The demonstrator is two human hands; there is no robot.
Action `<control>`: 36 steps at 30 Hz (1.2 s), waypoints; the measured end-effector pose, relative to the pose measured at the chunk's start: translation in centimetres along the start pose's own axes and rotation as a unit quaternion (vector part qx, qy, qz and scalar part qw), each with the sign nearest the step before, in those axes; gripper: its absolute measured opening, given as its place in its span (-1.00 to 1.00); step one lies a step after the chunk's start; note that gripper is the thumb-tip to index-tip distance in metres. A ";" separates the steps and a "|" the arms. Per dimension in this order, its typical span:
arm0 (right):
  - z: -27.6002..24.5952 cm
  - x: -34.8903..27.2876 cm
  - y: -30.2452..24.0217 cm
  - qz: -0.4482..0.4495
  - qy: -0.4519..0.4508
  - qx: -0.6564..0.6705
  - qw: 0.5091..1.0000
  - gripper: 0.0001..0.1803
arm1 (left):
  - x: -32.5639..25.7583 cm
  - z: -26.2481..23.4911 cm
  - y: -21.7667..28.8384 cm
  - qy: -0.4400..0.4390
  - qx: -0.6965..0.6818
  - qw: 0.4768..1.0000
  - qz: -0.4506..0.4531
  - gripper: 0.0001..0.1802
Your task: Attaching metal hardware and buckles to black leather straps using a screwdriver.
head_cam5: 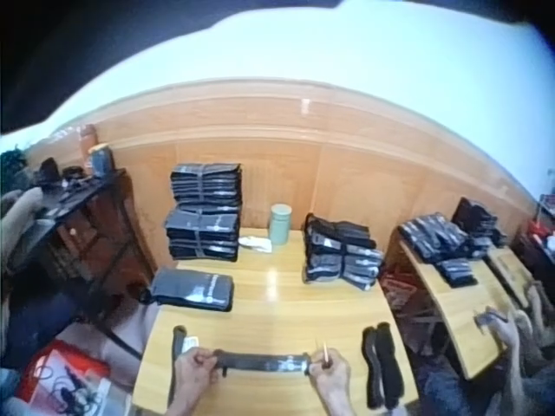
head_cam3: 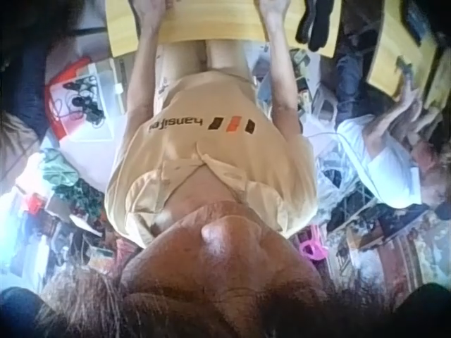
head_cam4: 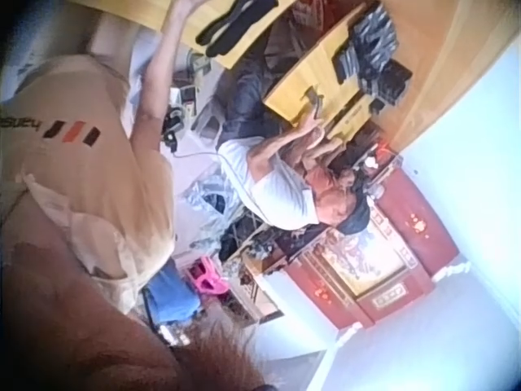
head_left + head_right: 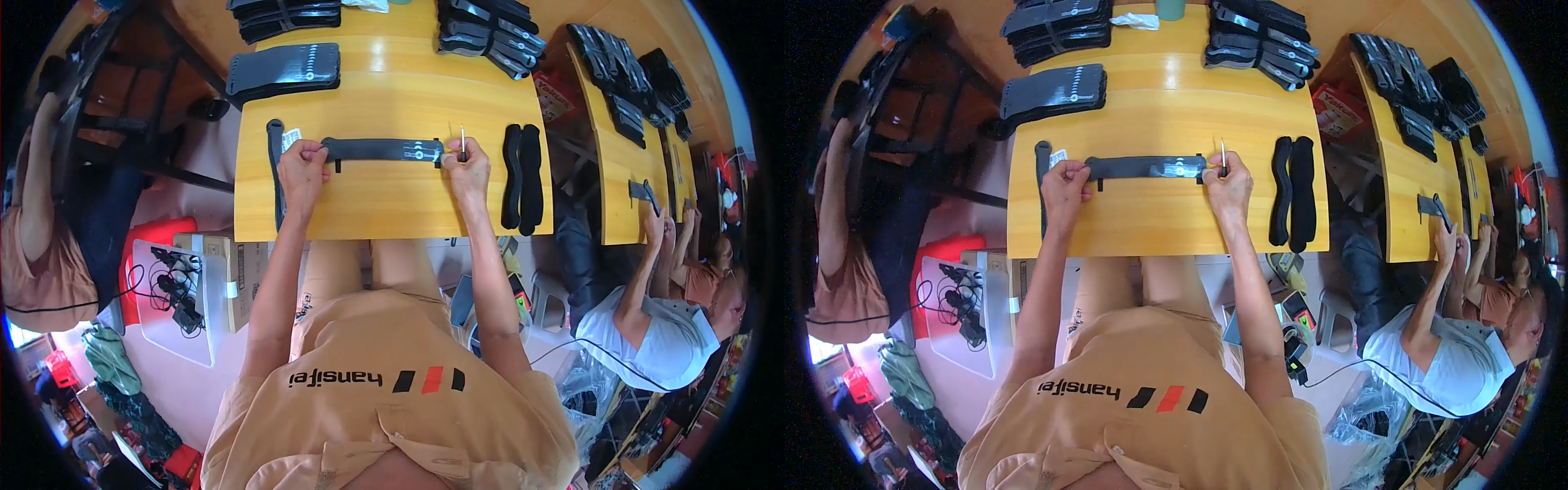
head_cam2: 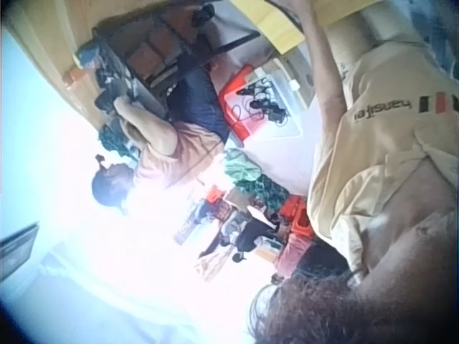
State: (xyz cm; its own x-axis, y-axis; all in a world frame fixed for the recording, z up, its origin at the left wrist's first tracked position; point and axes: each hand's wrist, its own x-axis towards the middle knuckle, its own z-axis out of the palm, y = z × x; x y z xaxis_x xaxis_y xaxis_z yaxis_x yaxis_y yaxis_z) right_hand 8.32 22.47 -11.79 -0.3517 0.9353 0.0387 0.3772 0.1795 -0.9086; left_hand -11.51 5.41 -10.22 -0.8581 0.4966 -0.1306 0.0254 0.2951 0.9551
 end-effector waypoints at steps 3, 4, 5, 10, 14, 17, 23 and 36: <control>-0.1 -0.1 -0.2 0.002 -0.002 0.003 1.000 -0.86 | 0.0 0.1 0.2 -0.001 0.014 1.000 -0.008 -0.88; -0.1 -0.2 -0.5 0.006 -0.001 0.002 1.000 -0.86 | 0.1 0.1 0.2 -0.006 0.010 1.000 -0.006 -0.88; -0.1 -0.2 -0.7 0.010 -0.001 0.001 1.000 -0.86 | 0.0 0.1 0.2 -0.006 0.011 1.000 -0.006 -0.88; -0.4 -0.3 -1.5 0.017 0.001 -0.009 1.000 -0.87 | 0.0 0.2 0.2 -0.004 0.008 1.000 -0.004 -0.89; -0.3 -0.3 -1.5 0.020 0.001 -0.010 1.000 -0.88 | -0.1 0.2 0.3 0.001 0.011 1.000 -0.006 -0.89; -0.3 -0.4 -1.7 0.022 0.005 -0.011 1.000 -0.88 | 0.0 0.1 0.1 -0.004 -0.004 1.000 -0.008 -0.88; -0.2 -0.4 -1.7 0.015 0.009 -0.024 1.000 -0.87 | -0.1 0.1 0.4 -0.004 0.000 1.000 -0.008 -0.88; -0.4 -0.4 -2.0 0.032 -0.001 -0.030 0.999 -0.87 | -0.1 0.3 0.5 0.010 0.034 0.999 -0.003 -0.88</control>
State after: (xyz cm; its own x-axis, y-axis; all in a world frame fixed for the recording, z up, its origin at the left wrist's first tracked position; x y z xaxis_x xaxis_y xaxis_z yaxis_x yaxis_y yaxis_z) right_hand 7.99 21.86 -9.81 -0.3265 0.9450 -0.0185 0.4498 0.1381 -0.8824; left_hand -11.27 5.74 -9.76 -0.8681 0.4789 -0.1305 0.0541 0.3526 0.9342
